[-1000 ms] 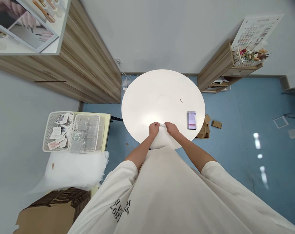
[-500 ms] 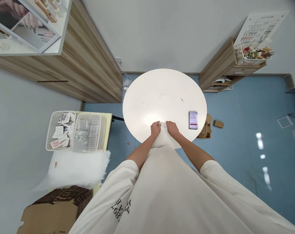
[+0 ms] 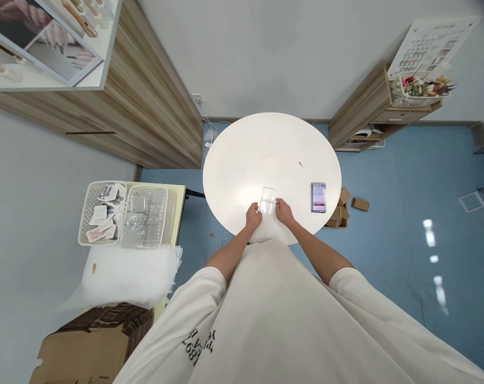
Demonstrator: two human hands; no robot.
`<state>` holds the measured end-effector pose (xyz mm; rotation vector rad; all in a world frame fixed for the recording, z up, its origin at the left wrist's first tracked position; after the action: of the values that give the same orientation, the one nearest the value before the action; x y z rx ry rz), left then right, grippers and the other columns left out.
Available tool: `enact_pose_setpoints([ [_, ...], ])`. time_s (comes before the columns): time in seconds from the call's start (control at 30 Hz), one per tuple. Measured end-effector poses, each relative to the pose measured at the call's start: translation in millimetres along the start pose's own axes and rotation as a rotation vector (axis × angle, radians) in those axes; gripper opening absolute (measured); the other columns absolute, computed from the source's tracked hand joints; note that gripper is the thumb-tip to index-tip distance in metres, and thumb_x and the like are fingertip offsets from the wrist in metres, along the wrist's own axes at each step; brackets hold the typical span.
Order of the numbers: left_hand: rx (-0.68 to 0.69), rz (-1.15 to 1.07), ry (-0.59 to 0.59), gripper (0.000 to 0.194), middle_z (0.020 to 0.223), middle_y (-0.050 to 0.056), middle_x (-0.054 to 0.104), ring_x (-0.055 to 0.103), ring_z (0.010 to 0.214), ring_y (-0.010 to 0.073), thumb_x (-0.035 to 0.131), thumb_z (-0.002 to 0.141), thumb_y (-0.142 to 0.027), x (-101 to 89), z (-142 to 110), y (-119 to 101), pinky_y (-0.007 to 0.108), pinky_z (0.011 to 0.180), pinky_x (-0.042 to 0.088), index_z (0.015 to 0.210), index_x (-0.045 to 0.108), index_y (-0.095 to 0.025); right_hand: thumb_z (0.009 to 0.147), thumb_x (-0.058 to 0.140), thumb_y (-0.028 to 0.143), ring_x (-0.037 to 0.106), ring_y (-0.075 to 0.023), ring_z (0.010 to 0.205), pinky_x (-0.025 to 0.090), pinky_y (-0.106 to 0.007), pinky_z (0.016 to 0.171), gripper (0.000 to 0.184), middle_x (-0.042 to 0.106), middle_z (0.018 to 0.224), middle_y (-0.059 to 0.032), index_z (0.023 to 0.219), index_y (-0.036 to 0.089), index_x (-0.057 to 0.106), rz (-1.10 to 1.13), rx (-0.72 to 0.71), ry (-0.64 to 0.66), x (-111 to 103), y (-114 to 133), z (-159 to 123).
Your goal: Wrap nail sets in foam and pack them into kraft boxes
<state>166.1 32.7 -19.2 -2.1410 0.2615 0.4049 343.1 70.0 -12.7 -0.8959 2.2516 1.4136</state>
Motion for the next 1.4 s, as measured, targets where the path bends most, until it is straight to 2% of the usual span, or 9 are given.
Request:
enact_pose_setpoints([
  [0.13,-0.011,0.004,0.032,0.05,0.131,0.012,0.064,0.061,0.12,0.023,0.056,0.082,-0.006,0.1,-6.3,3.2,0.036,0.102,0.048,0.131,0.056,-0.018,0.09,0.046,0.02,0.064,-0.0212,0.107,0.05,-0.036,0.097,0.037,0.067,0.123,-0.0079,0.123,0.022,0.063,0.039,0.028,0.019,10.6,-13.7,-14.4],
  [0.4,0.003,0.007,0.082,0.045,0.135,0.01,0.062,0.06,0.123,0.0235,0.061,0.083,-0.012,2.5,-6.1,3.8,0.035,0.103,0.047,0.127,0.058,-0.02,0.088,0.051,0.021,0.061,-0.0219,0.118,0.048,-0.038,0.104,0.042,0.063,0.134,-0.0072,0.129,0.023,0.062,0.072,0.011,0.08,21.9,-12.4,-12.0],
  [0.6,-0.011,0.067,0.111,0.042,0.139,0.011,0.059,0.056,0.127,0.0252,0.059,0.086,-0.016,-1.6,-5.8,5.9,0.036,0.106,0.045,0.128,0.059,-0.019,0.09,0.049,0.023,0.062,-0.0226,0.117,0.048,-0.037,0.104,0.043,0.061,0.136,-0.0103,0.131,0.019,0.061,0.039,0.021,0.086,12.1,-11.8,-12.9],
  [0.77,-0.006,0.084,0.09,0.04,0.141,0.013,0.057,0.056,0.127,0.0259,0.057,0.087,-0.018,-16.9,-12.6,-0.7,0.037,0.106,0.045,0.127,0.06,-0.019,0.09,0.047,0.025,0.062,-0.0218,0.114,0.049,-0.036,0.102,0.041,0.06,0.135,-0.0097,0.127,0.021,0.063,0.06,0.007,0.054,-2.9,-10.0,-23.1],
  [0.9,0.035,0.047,0.024,0.038,0.142,0.012,0.056,0.055,0.129,0.0253,0.054,0.09,-0.019,-34.6,-20.5,-8.0,0.037,0.106,0.045,0.128,0.059,-0.019,0.088,0.047,0.025,0.062,-0.0208,0.113,0.05,-0.035,0.1,0.04,0.061,0.134,-0.0077,0.124,0.023,0.065,0.099,-0.057,0.046,-6.6,-2.1,-27.5],
  [1.07,0.081,-0.01,-0.069,0.036,0.14,0.01,0.058,0.056,0.128,0.0245,0.056,0.091,-0.023,-64.8,-36.6,-8.3,0.036,0.106,0.046,0.127,0.061,-0.023,0.088,0.046,0.026,0.061,-0.0214,0.115,0.048,-0.037,0.103,0.038,0.062,0.132,-0.007,0.121,0.023,0.066,0.087,-0.138,0.089,5.7,20.3,-23.4],
  [1.23,0.091,-0.041,-0.179,0.034,0.139,0.01,0.06,0.057,0.128,0.025,0.056,0.093,-0.022,-110.6,-47.1,-0.5,0.038,0.107,0.046,0.126,0.062,-0.022,0.089,0.045,0.026,0.061,-0.0219,0.115,0.048,-0.039,0.104,0.037,0.063,0.132,-0.0067,0.12,0.023,0.066,0.069,-0.242,0.16,29.0,66.3,-17.8],
  [1.4,0.087,-0.095,-0.298,0.032,0.138,0.01,0.061,0.058,0.127,0.0252,0.058,0.093,-0.023,-170.7,-52.9,14.5,0.039,0.108,0.046,0.125,0.064,-0.022,0.089,0.046,0.026,0.061,-0.0211,0.114,0.049,-0.04,0.102,0.036,0.063,0.131,-0.0065,0.119,0.024,0.066,0.052,-0.363,0.209,67.3,125.1,-17.6],
])
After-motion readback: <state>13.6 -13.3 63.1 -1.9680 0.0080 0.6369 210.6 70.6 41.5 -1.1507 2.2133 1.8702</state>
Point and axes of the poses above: each hand's wrist, its own z-axis towards the middle knuckle, its own x-axis out of the palm, y = z × x, the point moved 1 cm from there along z, towards the middle knuckle
